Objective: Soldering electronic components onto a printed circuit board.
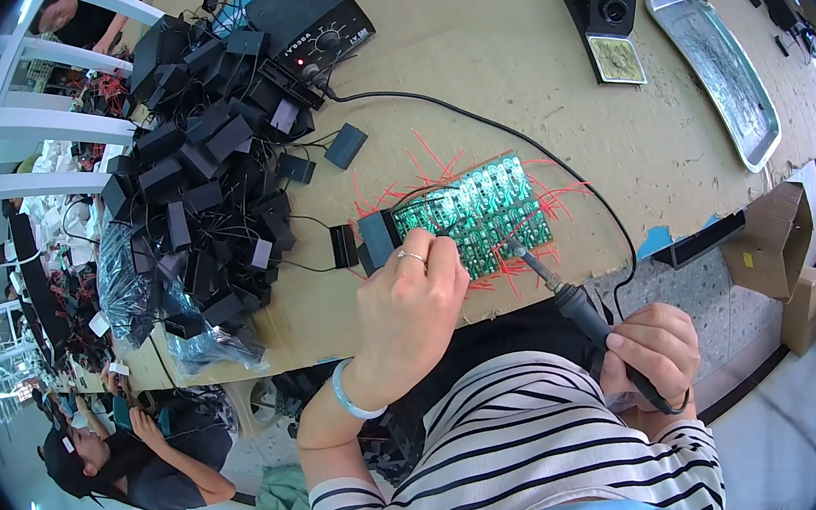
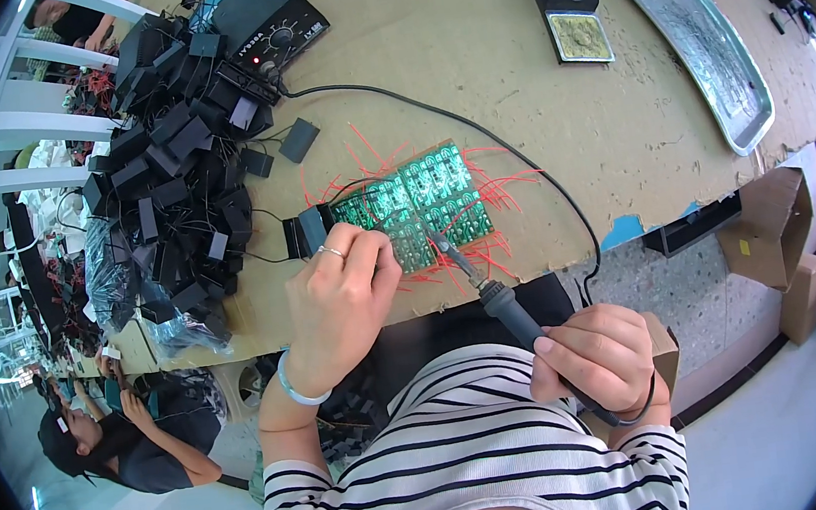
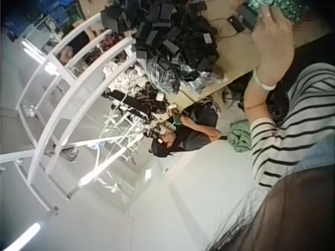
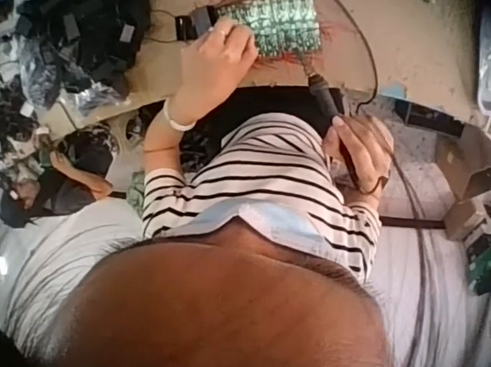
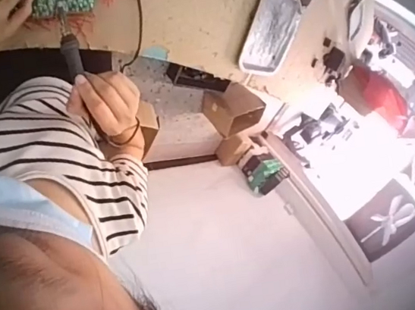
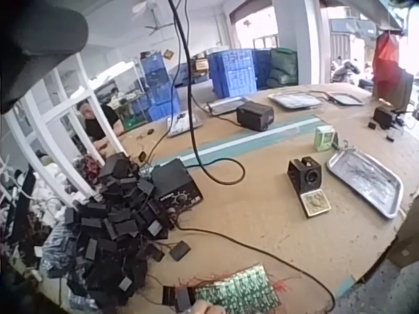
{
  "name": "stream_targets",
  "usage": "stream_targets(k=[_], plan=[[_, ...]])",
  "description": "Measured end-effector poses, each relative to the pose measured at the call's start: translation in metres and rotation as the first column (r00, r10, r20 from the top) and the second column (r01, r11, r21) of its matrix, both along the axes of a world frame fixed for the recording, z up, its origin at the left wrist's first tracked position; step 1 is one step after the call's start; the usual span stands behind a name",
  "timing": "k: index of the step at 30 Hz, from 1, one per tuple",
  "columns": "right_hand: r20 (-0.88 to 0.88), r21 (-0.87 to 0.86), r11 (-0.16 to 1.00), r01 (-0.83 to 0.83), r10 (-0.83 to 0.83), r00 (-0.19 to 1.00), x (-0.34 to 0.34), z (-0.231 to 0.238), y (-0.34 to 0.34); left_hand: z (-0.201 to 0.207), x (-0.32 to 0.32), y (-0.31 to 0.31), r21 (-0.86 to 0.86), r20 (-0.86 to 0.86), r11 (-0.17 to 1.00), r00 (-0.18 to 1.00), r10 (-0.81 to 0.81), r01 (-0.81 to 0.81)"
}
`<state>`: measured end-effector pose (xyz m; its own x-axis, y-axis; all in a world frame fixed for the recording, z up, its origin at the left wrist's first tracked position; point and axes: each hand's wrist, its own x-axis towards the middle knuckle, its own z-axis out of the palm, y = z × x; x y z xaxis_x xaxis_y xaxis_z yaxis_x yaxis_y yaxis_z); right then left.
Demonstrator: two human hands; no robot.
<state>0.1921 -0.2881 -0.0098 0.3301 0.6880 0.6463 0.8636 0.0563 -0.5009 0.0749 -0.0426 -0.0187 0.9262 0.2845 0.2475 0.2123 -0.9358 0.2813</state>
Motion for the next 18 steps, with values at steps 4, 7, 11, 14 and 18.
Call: stream_targets(k=[4, 7, 11, 14, 18], plan=[[-0.005, 0.002, 1.0, 0.022, -0.022, 1.0, -0.001, -0.002, 0.001, 0.003, -0.002, -0.002, 0.021, -0.015, 1.0, 1.0, 0.016, -0.016], [-0.018, 0.009, 1.0, 0.025, -0.025, 1.0, -0.001, -0.001, 0.0, 0.008, -0.004, -0.002, -0.007, 0.072, 1.0, 0.997, 0.02, -0.019], [-0.013, 0.026, 0.996, 0.086, -0.085, 0.996, -0.003, -0.005, -0.001, 0.014, -0.022, 0.008, -0.113, 0.273, 0.985, 0.95, 0.155, -0.128], [0.005, 0.019, 0.991, 0.13, -0.13, 0.992, -0.001, -0.005, -0.002, 0.006, -0.044, 0.022, -0.371, 0.228, 0.852, 0.853, 0.469, -0.37], [-0.022, 0.009, 0.992, 0.125, -0.124, 0.992, 0.0, -0.001, 0.002, -0.005, -0.06, 0.034, -0.654, 0.038, 0.686, 0.892, 0.451, -0.319]])
